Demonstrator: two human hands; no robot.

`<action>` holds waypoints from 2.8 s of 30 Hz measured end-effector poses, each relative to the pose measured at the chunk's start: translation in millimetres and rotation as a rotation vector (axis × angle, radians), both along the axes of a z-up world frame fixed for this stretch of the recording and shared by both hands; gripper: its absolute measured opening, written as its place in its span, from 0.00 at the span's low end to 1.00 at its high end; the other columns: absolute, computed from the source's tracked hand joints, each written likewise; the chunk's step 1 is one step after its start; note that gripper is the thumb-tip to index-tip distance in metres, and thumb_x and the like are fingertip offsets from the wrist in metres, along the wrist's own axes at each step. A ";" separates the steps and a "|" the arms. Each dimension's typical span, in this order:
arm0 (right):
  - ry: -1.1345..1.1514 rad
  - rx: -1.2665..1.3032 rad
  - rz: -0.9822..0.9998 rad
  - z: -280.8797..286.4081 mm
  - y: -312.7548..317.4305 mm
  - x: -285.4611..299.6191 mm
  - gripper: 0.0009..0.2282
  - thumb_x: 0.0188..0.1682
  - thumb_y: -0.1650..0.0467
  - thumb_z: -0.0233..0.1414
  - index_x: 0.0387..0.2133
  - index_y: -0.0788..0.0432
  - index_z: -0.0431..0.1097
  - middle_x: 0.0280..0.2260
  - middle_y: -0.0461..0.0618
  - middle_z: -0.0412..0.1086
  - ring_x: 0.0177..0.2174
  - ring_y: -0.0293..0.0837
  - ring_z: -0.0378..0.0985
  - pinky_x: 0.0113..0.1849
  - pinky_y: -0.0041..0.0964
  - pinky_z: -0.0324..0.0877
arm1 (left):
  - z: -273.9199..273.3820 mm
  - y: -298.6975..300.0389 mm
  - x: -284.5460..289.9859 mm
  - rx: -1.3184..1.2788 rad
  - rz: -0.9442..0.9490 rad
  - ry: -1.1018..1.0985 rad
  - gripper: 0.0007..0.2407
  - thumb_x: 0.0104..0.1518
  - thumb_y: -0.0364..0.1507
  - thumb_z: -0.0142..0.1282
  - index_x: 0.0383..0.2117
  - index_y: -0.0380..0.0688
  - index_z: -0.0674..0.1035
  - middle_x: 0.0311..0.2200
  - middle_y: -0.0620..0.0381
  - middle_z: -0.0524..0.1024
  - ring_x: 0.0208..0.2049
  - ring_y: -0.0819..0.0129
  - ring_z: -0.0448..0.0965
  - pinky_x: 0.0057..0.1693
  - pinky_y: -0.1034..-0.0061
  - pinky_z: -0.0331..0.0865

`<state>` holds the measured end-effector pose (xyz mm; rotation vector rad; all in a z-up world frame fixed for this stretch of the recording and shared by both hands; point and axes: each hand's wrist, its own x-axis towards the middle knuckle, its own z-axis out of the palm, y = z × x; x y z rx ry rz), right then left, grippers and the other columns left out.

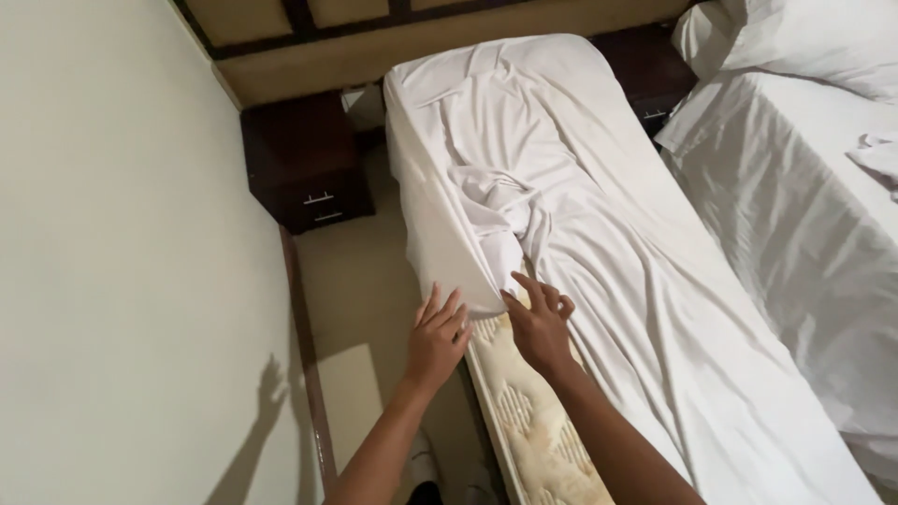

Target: The person spreads a white fitted sheet over a mattress, smoothing it out and tucking the edges under the mattress to secure it. The person works around the bed, adjusting the sheet to ensure it is flat and properly fitted.

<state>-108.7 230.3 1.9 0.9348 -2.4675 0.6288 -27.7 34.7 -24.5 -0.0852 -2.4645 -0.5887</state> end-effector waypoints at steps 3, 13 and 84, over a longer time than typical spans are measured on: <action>0.068 -0.037 0.041 -4.1 -3.8 -2.8 0.13 0.45 0.73 0.57 0.44 0.51 0.78 0.59 0.44 0.66 0.54 0.49 0.64 0.52 0.51 0.52 | 26.9 24.8 1.4 0.035 -0.057 -0.055 0.27 0.45 0.30 0.68 0.55 0.33 0.77 0.62 0.46 0.69 0.66 0.43 0.60 0.64 0.51 0.58; 0.016 -0.079 0.144 -5.7 -23.6 15.9 0.13 0.43 0.72 0.57 0.43 0.51 0.79 0.58 0.44 0.66 0.54 0.47 0.63 0.50 0.52 0.50 | -10.7 28.3 -19.6 -0.136 0.147 0.026 0.16 0.53 0.22 0.61 0.50 0.39 0.80 0.58 0.53 0.76 0.66 0.47 0.66 0.66 0.50 0.60; 0.168 -0.015 -0.134 -6.8 -3.8 45.1 0.18 0.41 0.74 0.58 0.47 0.52 0.77 0.57 0.42 0.68 0.52 0.41 0.68 0.52 0.50 0.47 | 28.3 45.2 19.4 -0.139 -0.126 -0.048 0.13 0.53 0.23 0.57 0.46 0.35 0.82 0.49 0.48 0.81 0.58 0.48 0.73 0.62 0.53 0.62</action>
